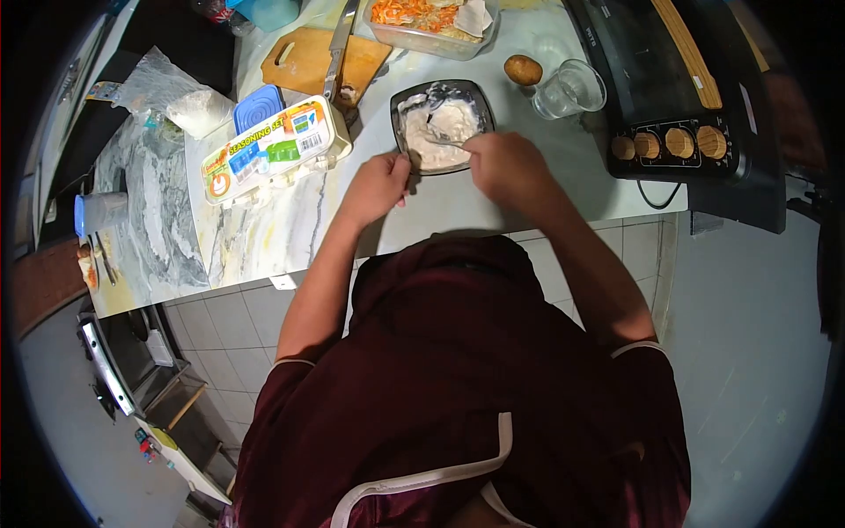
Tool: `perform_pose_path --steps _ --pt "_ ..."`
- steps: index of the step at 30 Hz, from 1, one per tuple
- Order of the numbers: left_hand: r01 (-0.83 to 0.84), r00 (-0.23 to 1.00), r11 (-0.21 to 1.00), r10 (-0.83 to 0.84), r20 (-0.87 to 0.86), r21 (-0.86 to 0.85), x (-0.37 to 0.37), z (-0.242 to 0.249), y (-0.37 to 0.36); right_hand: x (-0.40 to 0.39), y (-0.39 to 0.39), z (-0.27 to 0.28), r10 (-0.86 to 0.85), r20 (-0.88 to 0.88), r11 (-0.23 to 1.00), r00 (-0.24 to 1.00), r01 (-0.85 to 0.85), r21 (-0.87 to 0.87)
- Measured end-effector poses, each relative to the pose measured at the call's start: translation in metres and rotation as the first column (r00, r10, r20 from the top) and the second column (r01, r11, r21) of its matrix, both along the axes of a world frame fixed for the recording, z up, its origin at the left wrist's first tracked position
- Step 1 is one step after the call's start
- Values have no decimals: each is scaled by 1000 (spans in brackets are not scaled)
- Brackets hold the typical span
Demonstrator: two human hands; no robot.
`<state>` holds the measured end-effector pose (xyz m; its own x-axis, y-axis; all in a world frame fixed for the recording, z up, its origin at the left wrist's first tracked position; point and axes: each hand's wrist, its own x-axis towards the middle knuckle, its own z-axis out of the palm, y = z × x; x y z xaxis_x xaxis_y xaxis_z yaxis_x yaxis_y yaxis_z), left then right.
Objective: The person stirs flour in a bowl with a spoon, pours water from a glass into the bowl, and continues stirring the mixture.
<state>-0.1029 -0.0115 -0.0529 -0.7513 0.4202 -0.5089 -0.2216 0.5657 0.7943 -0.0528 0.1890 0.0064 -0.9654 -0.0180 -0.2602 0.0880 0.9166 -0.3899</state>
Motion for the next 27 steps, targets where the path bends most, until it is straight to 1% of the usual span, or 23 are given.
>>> perform_pose_path --steps 1,2,3,4,6,7,8,10,11,12,13,14,15,16,17,18,20,21,23,24,26,27 --pt "-27 995 997 20 99 72 3 -3 0 1 2 4 -3 -2 1000 1000 3 0" --pt "-26 995 997 19 97 73 3 -6 0 2 5 11 -23 -57 999 998 26 44" --pt "-18 987 995 2 164 98 4 -4 0 3 6 14 -39 -111 995 993 49 87" --pt "-12 973 992 -17 231 124 5 -3 1 3 5 14 -39 -108 995 993 49 89" --pt "-112 993 990 107 56 86 -1 2 2 3 0 9 -51 -99 985 994 66 157" --pt "-82 996 995 83 -21 56 -10 3 1 3 -5 4 -52 -96 985 994 67 157" --pt "-117 993 991 118 -15 59 -18 -4 0 3 -11 -3 -60 -65 987 996 69 144" --pt "-121 992 985 116 45 119 -21 -8 0 -2 -13 -9 -67 -36 989 997 71 130" --pt "-118 992 986 113 46 117 -19 -10 -1 -4 -10 -11 -52 -24 997 998 54 62" --pt "-127 985 980 108 132 150 -15 -8 -1 -5 -8 -6 -38 -15 999 999 38 -4" --pt "-140 971 973 100 215 182 -12 -5 -1 -4 -5 0 -40 -17 999 999 40 -4" --pt "-139 972 973 99 214 182 -10 -1 -1 -4 0 8 -54 -59 999 997 54 0" --pt "-115 971 985 84 225 131 -8 5 -1 -4 1 16 -66 -98 998 993 67 3" --pt "-89 968 993 68 240 79 -7 11 -1 -3 1 16 -66 -96 998 993 66 3" --pt "-120 987 993 120 106 -8 -10 15 -2 -3 0 16 -77 -87 995 993 83 62" --pt "-154 988 988 154 9 -16 -16 19 -3 -3 -1 16 -91 -78 988 993 100 121" --pt "-93 977 994 82 -198 -48 -29 -1 -7 3 -7 -1 -73 -91 990 993 83 111" --pt "-94 976 995 83 -200 -46 -30 2 -5 3 -11 -4 -49 -107 993 993 60 103" --pt "-40 989 998 32 -145 -49 -24 9 -3 4 -15 -7 -39 -83 996 996 45 79" --pt "-34 989 998 26 -142 -52 -19 5 -4 5 -17 -7 -31 -63 998 998 34 53" --pt "-4 1000 1000 5 -22 12 -9 -5 -8 4 -8 4 -50 -68 997 996 53 48" --pt "40 998 999 -41 37 20 -5 -1 -8 3 -4 10 -61 -71 997 996 64 46"
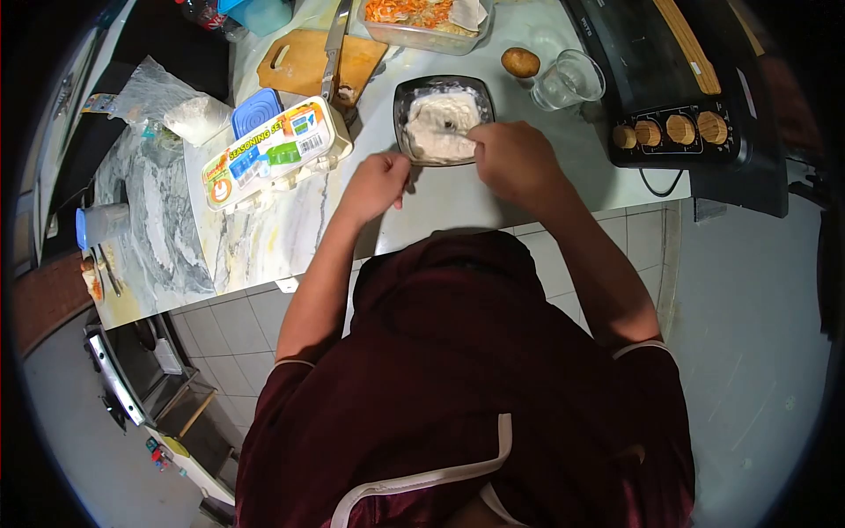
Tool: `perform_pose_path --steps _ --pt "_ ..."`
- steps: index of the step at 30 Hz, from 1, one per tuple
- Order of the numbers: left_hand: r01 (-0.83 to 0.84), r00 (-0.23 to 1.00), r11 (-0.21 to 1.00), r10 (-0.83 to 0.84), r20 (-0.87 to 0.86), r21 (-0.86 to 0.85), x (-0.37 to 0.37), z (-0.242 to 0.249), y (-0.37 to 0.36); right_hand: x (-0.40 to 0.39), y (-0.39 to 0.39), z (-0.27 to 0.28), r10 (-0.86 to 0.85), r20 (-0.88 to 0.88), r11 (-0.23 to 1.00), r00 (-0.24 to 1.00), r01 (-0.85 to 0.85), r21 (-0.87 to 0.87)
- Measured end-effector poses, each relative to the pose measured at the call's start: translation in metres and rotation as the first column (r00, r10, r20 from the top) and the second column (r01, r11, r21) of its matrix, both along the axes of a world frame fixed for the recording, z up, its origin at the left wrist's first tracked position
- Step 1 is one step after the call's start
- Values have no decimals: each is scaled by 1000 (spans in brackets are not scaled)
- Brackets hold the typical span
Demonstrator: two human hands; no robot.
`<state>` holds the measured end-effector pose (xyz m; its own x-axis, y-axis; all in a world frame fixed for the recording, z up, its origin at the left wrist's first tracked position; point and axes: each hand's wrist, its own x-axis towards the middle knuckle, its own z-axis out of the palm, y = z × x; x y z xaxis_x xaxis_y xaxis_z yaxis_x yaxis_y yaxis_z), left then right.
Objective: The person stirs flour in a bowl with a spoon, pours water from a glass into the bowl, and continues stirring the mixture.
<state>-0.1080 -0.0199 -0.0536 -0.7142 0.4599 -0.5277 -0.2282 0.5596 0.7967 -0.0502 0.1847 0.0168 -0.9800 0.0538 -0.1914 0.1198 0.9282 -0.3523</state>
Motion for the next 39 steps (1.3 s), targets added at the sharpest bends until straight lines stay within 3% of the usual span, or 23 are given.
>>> perform_pose_path --steps 3,4,8,12,14,16,19,21,22,25,27,28,32,34,35,37,39 --pt "-40 999 995 43 28 -88 1 13 4 5 0 9 -17 -88 997 996 24 79" --pt "-67 996 994 62 -64 -90 -2 7 4 5 -1 5 -18 -87 996 996 25 81" --pt "-68 997 998 68 -43 4 -4 -2 6 5 -16 -21 -47 11 999 999 47 17" --pt "-60 994 997 55 93 51 4 11 6 2 -1 -6 10 -12 994 1000 -11 -105" --pt "-50 991 998 45 128 32 0 12 4 3 1 2 -30 -69 999 997 28 -32" --pt "-148 988 987 150 -28 66 -11 0 0 3 -1 -1 -68 -124 997 990 73 39" --pt "-76 991 996 81 -110 45 -17 -8 5 -1 -6 -18 -69 -43 996 997 72 61" --pt "-90 992 994 96 -88 69 -11 -7 10 0 -12 -20 -44 20 999 999 44 21" --pt "-91 996 992 92 -16 92 -5 -6 11 0 -6 -18 -24 -5 998 1000 23 -66" --pt "-63 995 988 51 90 138 -1 1 10 1 6 3 -35 -56 995 998 29 -100" --pt "-119 990 990 123 62 -75 -4 6 9 -1 9 4 -43 -81 999 996 41 -29" --pt "-175 975 984 167 -146 -41 -7 -9 7 -1 9 4 -51 -108 998 993 56 39" --pt "-152 974 988 153 -168 16 -19 -26 7 4 -10 -29 -61 4 995 998 60 76" --pt "-243 968 964 232 96 113 -10 -11 10 5 -7 -26 -46 2 999 999 46 -3" --pt "-240 968 965 230 99 108 -5 -5 8 6 -5 -23 -33 -5 996 999 33 -83" --pt "-158 954 983 126 273 98 -3 9 6 6 5 -8 -42 -1 995 999 42 -89" --pt "-141 968 990 135 211 13 -8 9 1 11 8 5 -83 -29 996 996 82 -40"
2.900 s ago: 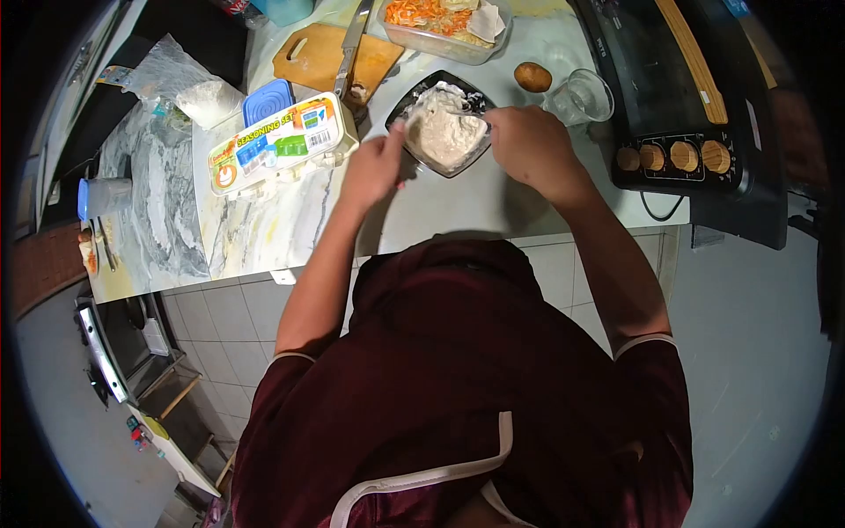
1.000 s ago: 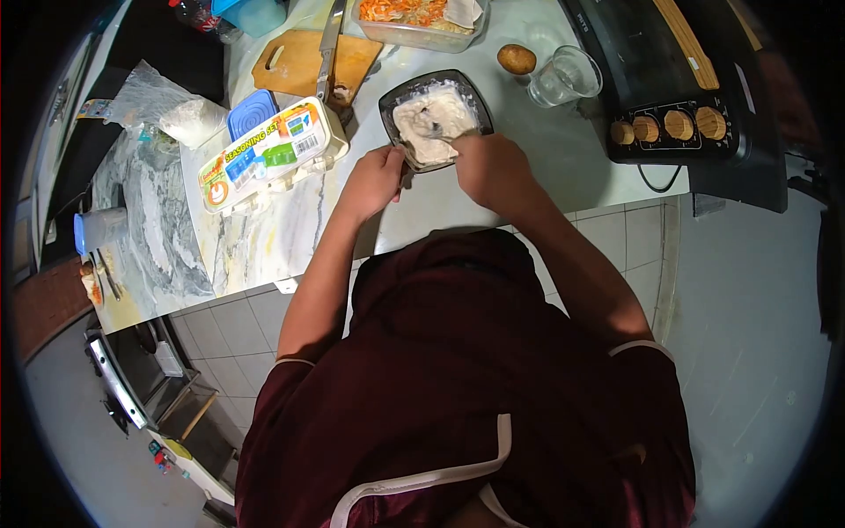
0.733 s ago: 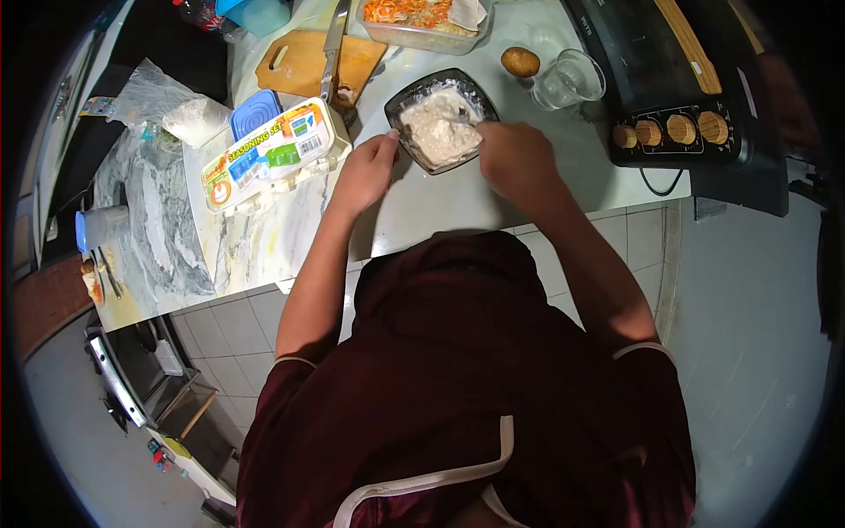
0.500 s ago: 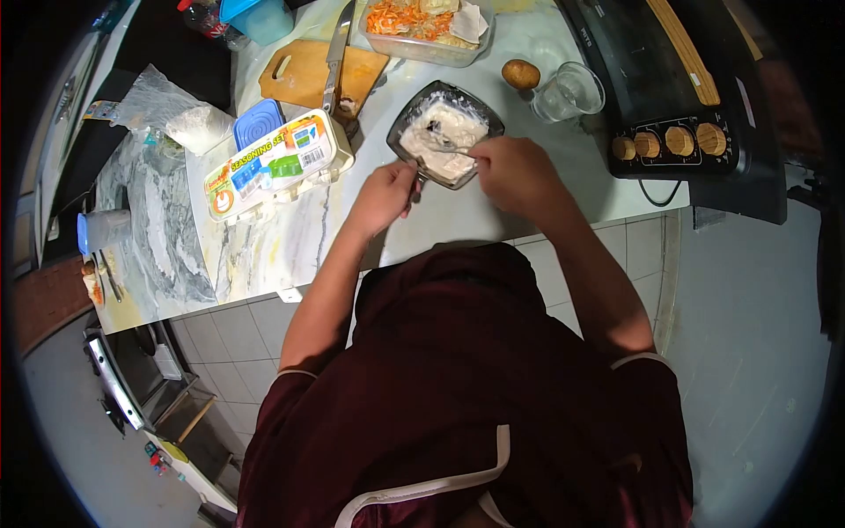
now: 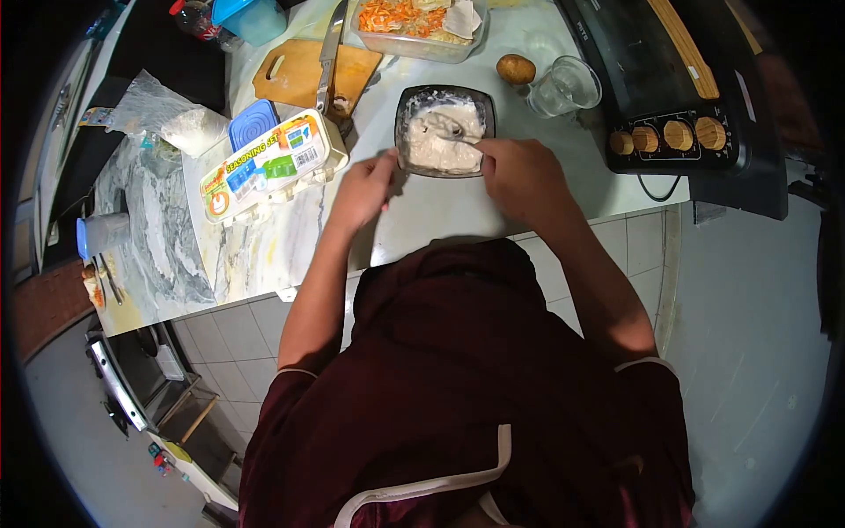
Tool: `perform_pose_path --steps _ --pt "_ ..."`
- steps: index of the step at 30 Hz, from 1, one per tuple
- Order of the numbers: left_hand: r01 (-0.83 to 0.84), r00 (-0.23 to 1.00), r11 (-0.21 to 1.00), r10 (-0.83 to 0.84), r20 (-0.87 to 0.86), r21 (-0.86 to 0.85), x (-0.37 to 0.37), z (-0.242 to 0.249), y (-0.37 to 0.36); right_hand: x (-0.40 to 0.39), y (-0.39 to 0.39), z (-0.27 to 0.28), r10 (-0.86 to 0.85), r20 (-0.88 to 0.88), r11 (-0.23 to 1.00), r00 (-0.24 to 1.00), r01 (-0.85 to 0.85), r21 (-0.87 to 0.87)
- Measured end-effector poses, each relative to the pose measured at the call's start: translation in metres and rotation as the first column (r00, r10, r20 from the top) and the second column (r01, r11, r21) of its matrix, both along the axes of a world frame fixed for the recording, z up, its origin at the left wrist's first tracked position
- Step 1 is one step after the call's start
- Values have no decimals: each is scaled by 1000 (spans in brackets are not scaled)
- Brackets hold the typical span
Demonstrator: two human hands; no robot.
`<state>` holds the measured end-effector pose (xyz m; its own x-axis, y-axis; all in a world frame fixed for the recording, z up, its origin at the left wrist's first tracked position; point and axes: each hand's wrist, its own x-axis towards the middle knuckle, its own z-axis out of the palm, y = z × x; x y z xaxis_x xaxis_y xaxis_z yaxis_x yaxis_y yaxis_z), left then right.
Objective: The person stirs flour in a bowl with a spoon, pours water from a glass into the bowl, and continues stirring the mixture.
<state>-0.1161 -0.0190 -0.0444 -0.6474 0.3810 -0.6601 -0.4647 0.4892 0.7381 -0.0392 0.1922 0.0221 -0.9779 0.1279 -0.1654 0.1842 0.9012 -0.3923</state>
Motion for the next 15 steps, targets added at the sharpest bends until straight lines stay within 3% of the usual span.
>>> perform_pose_path --steps 2,4,10,12,15 --pt "-16 970 998 30 -241 59 -7 -15 -4 4 -6 -1 18 -62 1000 998 -17 12" --pt "16 979 997 0 -203 82 -9 -18 -3 1 -13 -7 38 -131 999 991 -35 24" --pt "128 949 992 -127 -290 -15 0 -13 4 -7 -10 -24 123 -17 979 992 -119 163" --pt "118 929 988 -146 -341 -102 5 -9 10 -2 3 -5 261 -179 953 949 -223 208" --pt "114 946 992 -126 -298 -56 7 -11 14 -4 2 15 127 -88 962 988 -102 252"
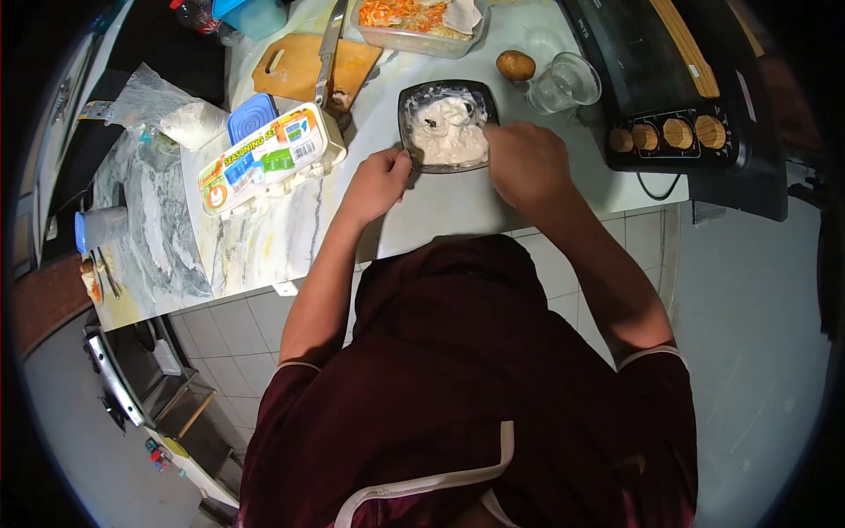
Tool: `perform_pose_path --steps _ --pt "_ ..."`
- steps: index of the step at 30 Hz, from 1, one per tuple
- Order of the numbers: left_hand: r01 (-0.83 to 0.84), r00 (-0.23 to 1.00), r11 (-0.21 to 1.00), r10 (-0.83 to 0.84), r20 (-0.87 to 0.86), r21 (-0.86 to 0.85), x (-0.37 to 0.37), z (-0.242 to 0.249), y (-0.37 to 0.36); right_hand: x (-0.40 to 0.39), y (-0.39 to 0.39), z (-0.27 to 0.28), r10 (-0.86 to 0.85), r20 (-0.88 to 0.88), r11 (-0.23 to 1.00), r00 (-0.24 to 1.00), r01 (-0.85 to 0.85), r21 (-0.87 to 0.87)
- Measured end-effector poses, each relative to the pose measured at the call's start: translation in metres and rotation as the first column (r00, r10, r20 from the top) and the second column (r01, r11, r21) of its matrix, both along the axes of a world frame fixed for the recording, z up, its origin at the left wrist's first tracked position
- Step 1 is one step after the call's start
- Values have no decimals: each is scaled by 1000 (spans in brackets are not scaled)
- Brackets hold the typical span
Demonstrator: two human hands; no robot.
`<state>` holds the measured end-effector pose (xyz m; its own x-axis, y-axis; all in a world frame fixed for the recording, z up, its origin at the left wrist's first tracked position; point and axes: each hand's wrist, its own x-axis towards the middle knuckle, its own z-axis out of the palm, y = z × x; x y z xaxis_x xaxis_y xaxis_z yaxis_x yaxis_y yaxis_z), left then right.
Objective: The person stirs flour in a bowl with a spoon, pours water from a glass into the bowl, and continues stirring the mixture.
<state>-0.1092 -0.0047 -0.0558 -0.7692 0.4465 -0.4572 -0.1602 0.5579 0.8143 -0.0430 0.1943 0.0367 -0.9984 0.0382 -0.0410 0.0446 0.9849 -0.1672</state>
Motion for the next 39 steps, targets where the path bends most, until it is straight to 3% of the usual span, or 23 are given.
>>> perform_pose_path --steps 4,6,7,9,11,14,16,18,19,21,23,24,25,27,29,31,33,34,36,37,39 --pt "10 987 992 -30 155 126 5 -10 5 5 -3 -29 -52 24 998 998 53 -41" --pt "-36 971 975 -18 238 219 12 -9 12 5 -10 -37 -116 177 980 977 142 -141" --pt "-36 971 976 -18 239 217 15 -7 16 4 -7 -39 -116 178 979 977 143 -142" --pt "-43 944 976 -31 328 215 15 1 23 -3 1 -34 0 109 933 994 40 -357" --pt "-34 940 984 -28 341 175 7 9 20 -2 5 -14 -48 113 947 992 82 -310" --pt "-227 972 974 227 55 -2 -14 3 10 1 9 -5 -103 98 970 990 122 -212" --pt "-201 974 979 204 -95 41 -29 -17 6 3 8 -11 -105 71 979 992 116 -165" --pt "-159 971 986 167 -171 55 -32 -29 5 6 2 -29 -109 187 986 976 130 -101" --pt "-144 982 986 152 -116 79 -31 -29 7 2 2 -36 -109 186 986 976 129 -102" --pt "-123 990 988 128 -54 97 -23 -27 8 -8 3 -46 6 148 949 989 41 -311" --pt "-120 989 982 105 108 147 -18 -17 4 -12 14 -42 7 111 914 994 39 -404" --pt "-117 989 982 102 106 145 -17 -7 3 -14 19 -35 8 75 873 997 30 -487" --pt "-158 980 981 141 143 116 -17 5 3 -14 21 -25 9 73 873 997 28 -487" --pt "-199 965 977 180 188 83 -20 4 1 -6 20 -8 -132 72 951 989 147 -271" --pt "-61 994 998 60 -97 -9 -36 -17 -3 -7 20 -25 -122 79 965 989 136 -225" --pt "-25 994 1000 26 -106 8 -36 -12 2 -7 17 -38 -113 77 977 991 125 -175" --pt "7 988 998 -16 -154 -58 -31 -5 5 -9 11 -46 -75 239 970 968 126 -208" --pt "4 988 998 -14 -153 -60 -28 -2 6 -8 14 -44 -72 240 970 968 124 -209" --pt "20 958 992 -54 -283 -123 -23 2 6 -5 26 -34 13 288 940 958 86 -330" --pt "20 958 992 -54 -283 -122 -21 3 7 -2 28 -27 13 288 941 958 86 -329" --pt "-23 922 984 -48 -385 -176 -18 3 9 2 32 -13 -14 96 993 995 26 -118"
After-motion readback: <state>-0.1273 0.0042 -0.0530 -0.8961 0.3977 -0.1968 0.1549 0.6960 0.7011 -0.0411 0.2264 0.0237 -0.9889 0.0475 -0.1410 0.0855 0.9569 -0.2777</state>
